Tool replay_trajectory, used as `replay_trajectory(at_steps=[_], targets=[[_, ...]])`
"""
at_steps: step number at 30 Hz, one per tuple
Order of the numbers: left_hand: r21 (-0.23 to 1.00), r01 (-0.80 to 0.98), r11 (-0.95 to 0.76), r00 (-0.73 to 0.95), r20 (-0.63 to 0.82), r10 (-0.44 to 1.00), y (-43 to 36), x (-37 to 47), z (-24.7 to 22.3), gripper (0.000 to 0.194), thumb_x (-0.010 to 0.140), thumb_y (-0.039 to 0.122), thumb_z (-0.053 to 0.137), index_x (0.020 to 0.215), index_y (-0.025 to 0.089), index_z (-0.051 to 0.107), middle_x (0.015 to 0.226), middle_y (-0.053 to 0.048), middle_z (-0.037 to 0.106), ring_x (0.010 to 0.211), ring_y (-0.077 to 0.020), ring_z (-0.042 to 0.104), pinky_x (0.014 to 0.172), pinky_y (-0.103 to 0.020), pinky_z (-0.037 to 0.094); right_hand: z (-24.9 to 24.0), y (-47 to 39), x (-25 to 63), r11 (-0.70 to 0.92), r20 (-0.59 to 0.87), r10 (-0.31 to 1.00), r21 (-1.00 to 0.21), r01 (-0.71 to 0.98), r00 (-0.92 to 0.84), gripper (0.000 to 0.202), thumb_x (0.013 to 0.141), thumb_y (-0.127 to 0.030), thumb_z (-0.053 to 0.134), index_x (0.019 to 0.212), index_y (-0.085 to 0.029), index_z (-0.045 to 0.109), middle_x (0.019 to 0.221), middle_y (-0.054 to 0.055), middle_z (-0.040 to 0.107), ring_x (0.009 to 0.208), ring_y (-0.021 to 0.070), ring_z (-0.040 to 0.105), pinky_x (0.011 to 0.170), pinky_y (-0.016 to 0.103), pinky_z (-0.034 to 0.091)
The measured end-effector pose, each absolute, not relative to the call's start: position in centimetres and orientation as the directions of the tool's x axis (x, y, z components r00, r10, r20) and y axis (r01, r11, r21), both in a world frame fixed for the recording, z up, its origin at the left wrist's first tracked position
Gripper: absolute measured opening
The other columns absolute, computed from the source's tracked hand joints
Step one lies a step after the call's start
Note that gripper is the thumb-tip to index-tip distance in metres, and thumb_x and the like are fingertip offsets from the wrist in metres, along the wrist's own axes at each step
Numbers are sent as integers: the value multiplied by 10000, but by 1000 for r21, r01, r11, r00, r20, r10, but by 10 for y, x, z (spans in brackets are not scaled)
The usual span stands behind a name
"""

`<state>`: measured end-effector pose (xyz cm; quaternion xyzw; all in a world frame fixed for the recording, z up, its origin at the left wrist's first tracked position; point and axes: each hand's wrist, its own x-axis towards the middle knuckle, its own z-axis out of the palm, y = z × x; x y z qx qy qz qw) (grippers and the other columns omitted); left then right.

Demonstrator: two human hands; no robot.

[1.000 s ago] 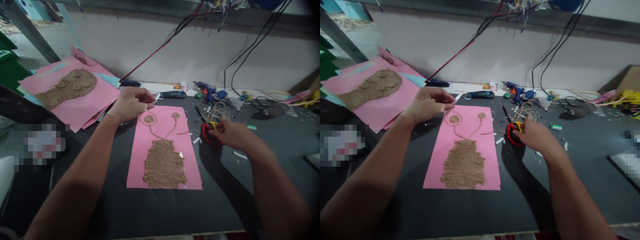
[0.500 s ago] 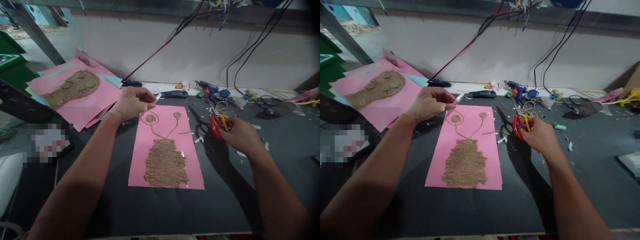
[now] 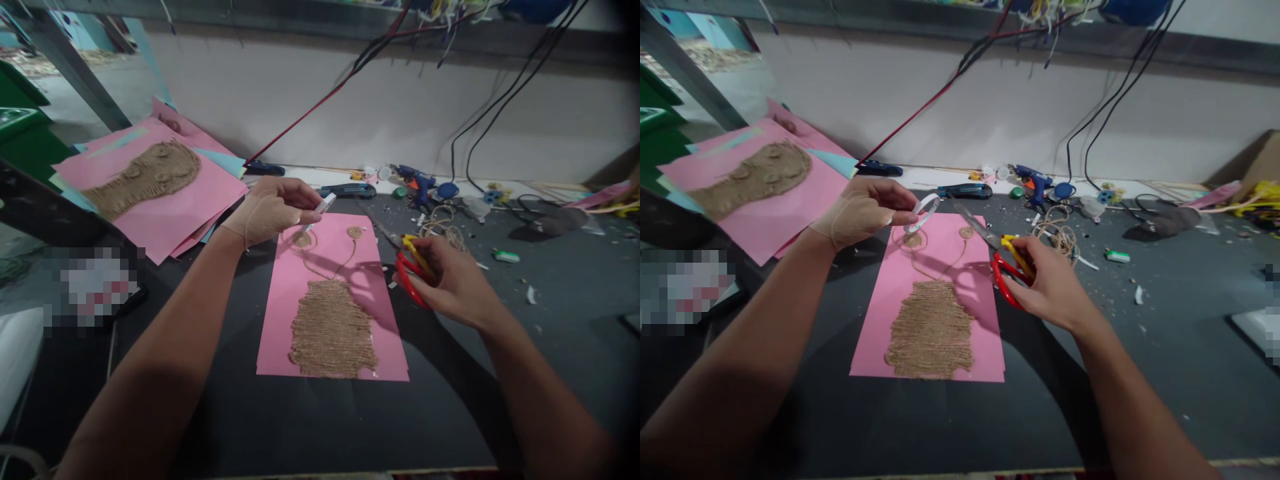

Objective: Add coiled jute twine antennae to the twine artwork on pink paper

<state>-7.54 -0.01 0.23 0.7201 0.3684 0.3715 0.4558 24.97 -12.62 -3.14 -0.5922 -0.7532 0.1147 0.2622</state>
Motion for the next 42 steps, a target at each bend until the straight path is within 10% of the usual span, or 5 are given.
replay_trajectory(at_steps=[42], targets=[[928, 211, -308, 566, 141, 813, -5, -59, -5, 288, 649, 201, 791, 937, 195, 795, 909, -81, 786, 896, -232, 759, 761, -332, 607, -32, -126, 235, 405, 257, 913, -467, 786, -318, 338, 950, -453, 634, 1148, -188, 701, 833, 60, 727, 650, 199, 612, 597, 348, 444]])
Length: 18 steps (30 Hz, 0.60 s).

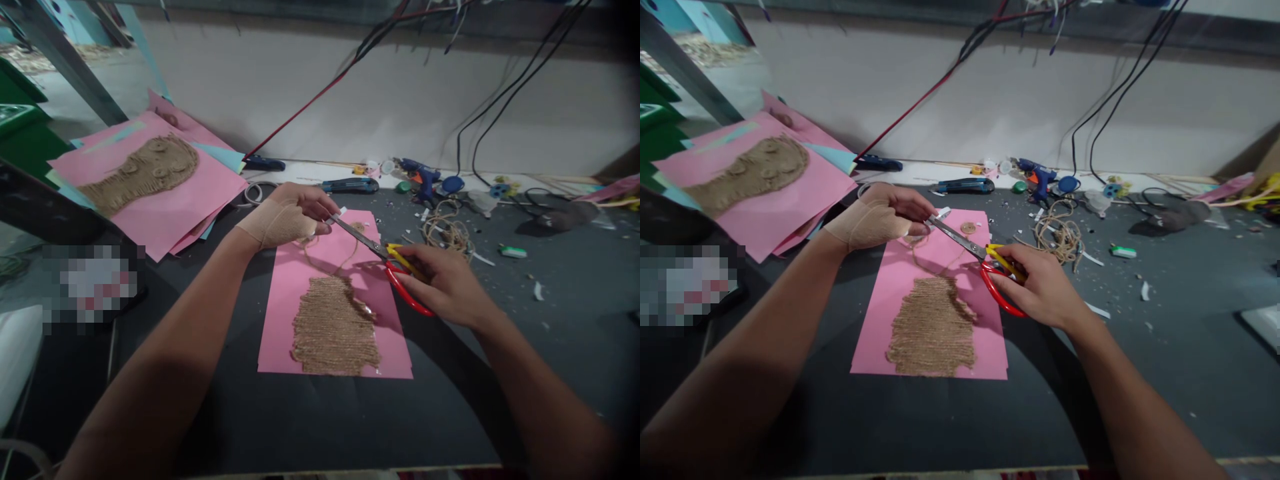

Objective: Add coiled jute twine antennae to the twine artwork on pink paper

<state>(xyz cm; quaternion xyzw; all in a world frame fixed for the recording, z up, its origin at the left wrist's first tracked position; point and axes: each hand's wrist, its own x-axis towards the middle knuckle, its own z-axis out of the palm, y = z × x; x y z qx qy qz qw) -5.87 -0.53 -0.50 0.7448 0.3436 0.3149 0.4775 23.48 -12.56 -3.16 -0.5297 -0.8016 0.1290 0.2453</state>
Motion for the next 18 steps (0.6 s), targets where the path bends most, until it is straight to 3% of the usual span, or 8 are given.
replay_trajectory(at_steps=[18], targets=[[886, 338, -316, 564, 78, 822, -10, -57, 3, 328, 673, 231, 785, 993, 160, 793, 936, -93, 787, 873, -222, 729, 765, -345, 596, -34, -126, 234, 467, 293, 882, -425, 776, -370, 349, 993, -433, 601, 1169, -150, 702, 864, 64, 732, 683, 186, 636, 606, 319, 463]])
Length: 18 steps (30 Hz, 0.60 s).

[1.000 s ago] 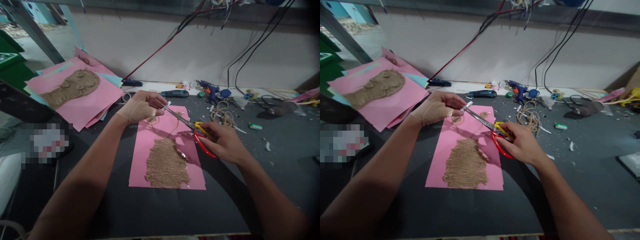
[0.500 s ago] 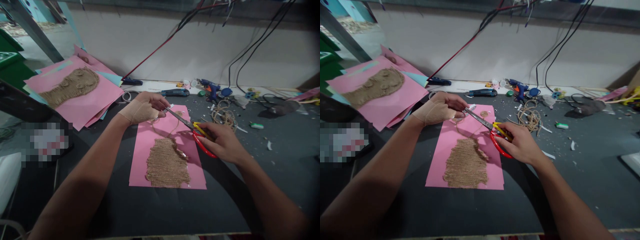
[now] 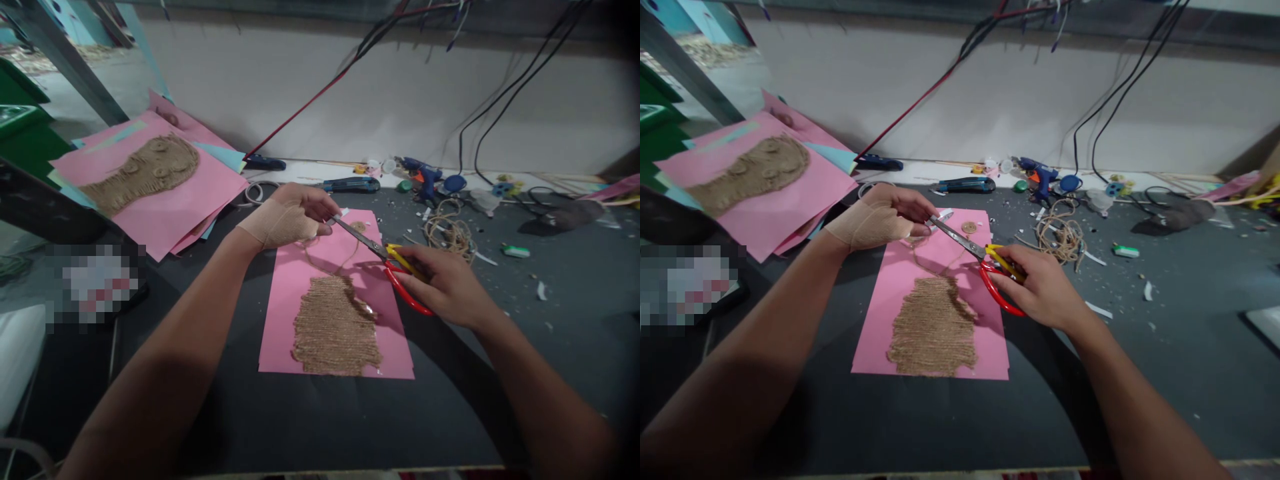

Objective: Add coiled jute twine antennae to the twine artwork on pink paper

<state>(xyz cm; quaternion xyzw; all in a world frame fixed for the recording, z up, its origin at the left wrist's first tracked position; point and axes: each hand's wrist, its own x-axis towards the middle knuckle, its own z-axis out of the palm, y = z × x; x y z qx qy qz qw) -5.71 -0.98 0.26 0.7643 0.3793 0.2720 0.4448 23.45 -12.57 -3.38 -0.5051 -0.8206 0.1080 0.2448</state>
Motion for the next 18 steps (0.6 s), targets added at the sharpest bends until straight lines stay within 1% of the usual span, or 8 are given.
replay_trajectory(at_steps=[4, 9, 14, 18], targets=[[883, 355, -308, 565, 60, 823, -9, -58, 3, 341, 670, 239, 780, 999, 152, 788, 947, -91, 791, 864, -214, 726, 772, -340, 594, -34, -126, 234, 474, 299, 878, -424, 772, -375, 336, 992, -438, 605, 1159, -163, 704, 834, 57, 727, 655, 184, 625, 590, 319, 459], [868, 364, -338, 569, 80, 818, -9, -59, 5, 353, 660, 235, 779, 998, 137, 785, 956, -85, 792, 896, -203, 729, 785, -311, 588, -35, -125, 234, 483, 310, 872, -414, 771, -379, 319, 989, -425, 605, 1167, -177, 698, 845, 60, 730, 659, 190, 633, 587, 320, 459], [857, 391, -337, 555, 73, 829, -10, -60, 8, 349, 665, 225, 775, 1001, 136, 793, 941, -94, 793, 817, -195, 724, 725, -318, 580, -34, -126, 233, 494, 317, 865, -403, 770, -389, 302, 992, -426, 597, 1143, -181, 693, 812, 56, 716, 644, 192, 628, 570, 317, 445], [831, 430, -353, 543, 75, 836, -10, -61, 9, 348, 669, 215, 774, 1009, 145, 804, 906, -86, 790, 784, -192, 719, 698, -320, 569, -35, -126, 234, 511, 329, 853, -369, 776, -405, 300, 1002, -423, 592, 1159, -183, 679, 814, 52, 713, 617, 180, 607, 541, 309, 417]])
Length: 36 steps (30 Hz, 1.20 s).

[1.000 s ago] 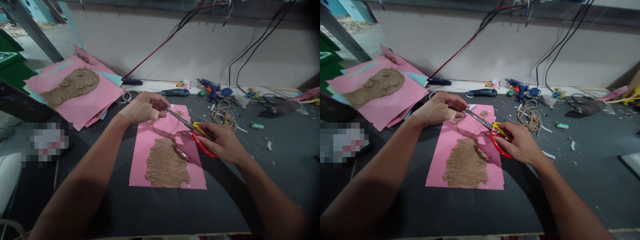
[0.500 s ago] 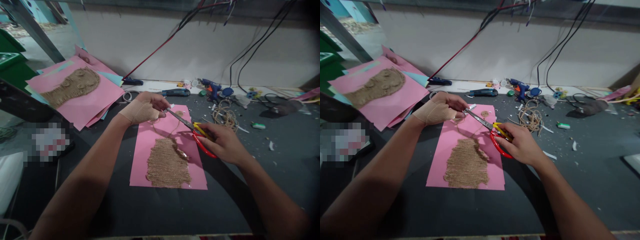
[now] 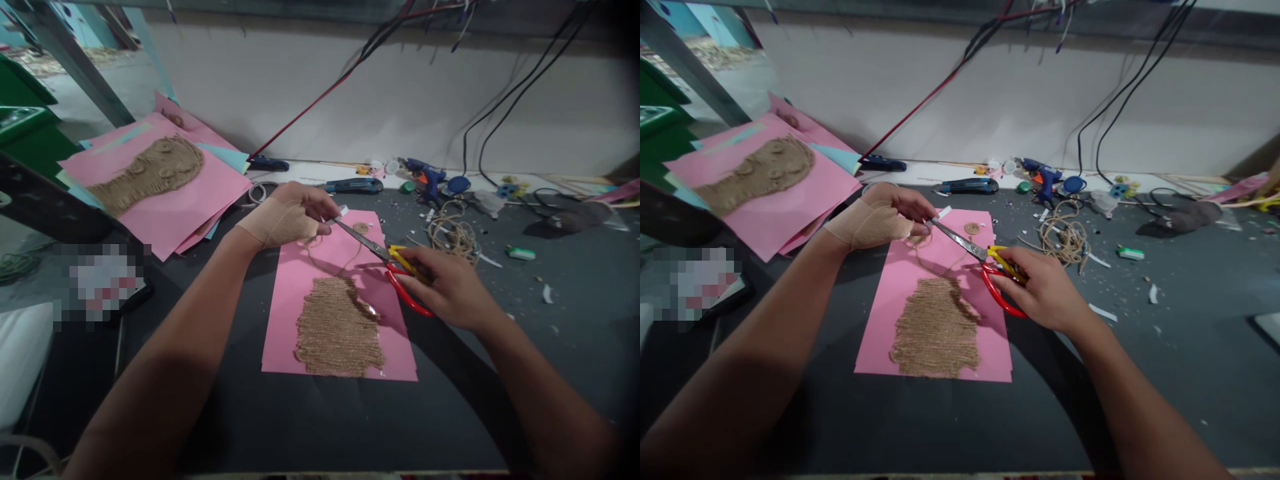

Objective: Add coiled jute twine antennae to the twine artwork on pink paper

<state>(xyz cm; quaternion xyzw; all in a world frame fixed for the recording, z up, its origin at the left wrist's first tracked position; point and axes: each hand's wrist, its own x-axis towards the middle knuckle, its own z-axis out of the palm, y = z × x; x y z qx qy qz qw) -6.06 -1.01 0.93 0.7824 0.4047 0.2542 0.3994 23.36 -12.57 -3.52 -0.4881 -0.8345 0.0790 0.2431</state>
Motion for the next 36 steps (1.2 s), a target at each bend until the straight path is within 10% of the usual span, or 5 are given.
replay_trajectory(at_steps=[8, 18, 27, 36], targets=[[807, 424, -412, 544, 137, 828, -4, -72, 8, 295, 692, 189, 739, 974, 160, 821, 916, -74, 797, 825, -182, 713, 720, -290, 559, -38, -125, 235, 543, 359, 827, -315, 778, -433, 281, 1011, -395, 595, 1173, -175, 657, 857, 67, 719, 652, 192, 633, 557, 319, 440], [323, 848, -420, 435, 27, 900, 17, -120, 8, 315, 761, 149, 675, 1024, 224, 832, 926, -58, 786, 912, -214, 679, 837, -324, 503, -42, -126, 234, 525, 303, 845, -311, 793, -440, 351, 1018, -501, 582, 1212, -220, 663, 925, 84, 739, 739, 225, 685, 662, 359, 520], [578, 693, -430, 527, 0, 850, 3, -99, 20, 305, 762, 391, 765, 988, 211, 860, 885, -83, 776, 789, -199, 626, 729, -321, 468, -41, -127, 230, 490, 207, 871, -347, 799, -445, 315, 1017, -510, 588, 1159, -247, 686, 956, 76, 752, 740, 206, 688, 639, 338, 511], [643, 562, -520, 716, -64, 695, -4, -74, 11, 251, 758, 298, 740, 944, 177, 857, 956, -97, 812, 863, -214, 698, 795, -331, 505, -41, -128, 229, 477, 183, 879, -329, 815, -441, 305, 1010, -495, 597, 1137, -238, 702, 953, 65, 749, 728, 195, 684, 631, 319, 496]])
